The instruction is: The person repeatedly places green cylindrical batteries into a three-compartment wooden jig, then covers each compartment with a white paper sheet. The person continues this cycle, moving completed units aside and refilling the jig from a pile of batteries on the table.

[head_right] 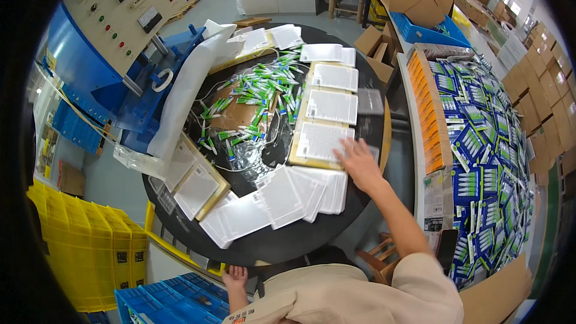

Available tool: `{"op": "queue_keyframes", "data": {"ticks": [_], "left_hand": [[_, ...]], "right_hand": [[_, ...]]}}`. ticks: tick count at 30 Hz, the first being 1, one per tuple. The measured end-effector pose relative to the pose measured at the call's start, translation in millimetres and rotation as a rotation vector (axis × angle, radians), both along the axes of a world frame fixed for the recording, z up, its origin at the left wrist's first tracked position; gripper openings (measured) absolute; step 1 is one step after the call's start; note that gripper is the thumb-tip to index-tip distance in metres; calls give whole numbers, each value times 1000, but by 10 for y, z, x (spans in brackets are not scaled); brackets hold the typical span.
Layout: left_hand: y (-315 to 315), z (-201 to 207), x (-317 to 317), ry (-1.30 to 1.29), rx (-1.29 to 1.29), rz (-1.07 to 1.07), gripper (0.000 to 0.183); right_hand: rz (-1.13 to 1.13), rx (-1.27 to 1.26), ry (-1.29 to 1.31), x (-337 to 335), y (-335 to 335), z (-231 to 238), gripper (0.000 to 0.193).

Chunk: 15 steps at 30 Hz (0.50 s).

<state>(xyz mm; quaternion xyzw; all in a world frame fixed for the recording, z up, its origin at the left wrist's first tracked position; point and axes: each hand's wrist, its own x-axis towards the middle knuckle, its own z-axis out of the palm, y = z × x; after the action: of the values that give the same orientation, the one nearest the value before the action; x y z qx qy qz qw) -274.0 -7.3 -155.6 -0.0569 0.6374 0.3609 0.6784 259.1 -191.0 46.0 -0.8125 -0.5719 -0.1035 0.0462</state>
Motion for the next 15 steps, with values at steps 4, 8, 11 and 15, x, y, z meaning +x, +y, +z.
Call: {"op": "queue_keyframes", "data": {"ticks": [4, 8, 11, 15], "left_hand": [[-35, 265, 287, -225, 109, -6, 66], [156, 327, 346, -237, 278, 58, 53], [781, 258, 154, -245, 360, 111, 59], [1985, 266, -208, -30, 319, -84, 62]], "right_hand": [[352, -462, 22, -109, 445, -276, 83], [630, -4, 10, -710, 437, -145, 41], [376, 248, 177, -890, 395, 37, 39], [318, 91, 117, -1143, 591, -144, 46]]}}
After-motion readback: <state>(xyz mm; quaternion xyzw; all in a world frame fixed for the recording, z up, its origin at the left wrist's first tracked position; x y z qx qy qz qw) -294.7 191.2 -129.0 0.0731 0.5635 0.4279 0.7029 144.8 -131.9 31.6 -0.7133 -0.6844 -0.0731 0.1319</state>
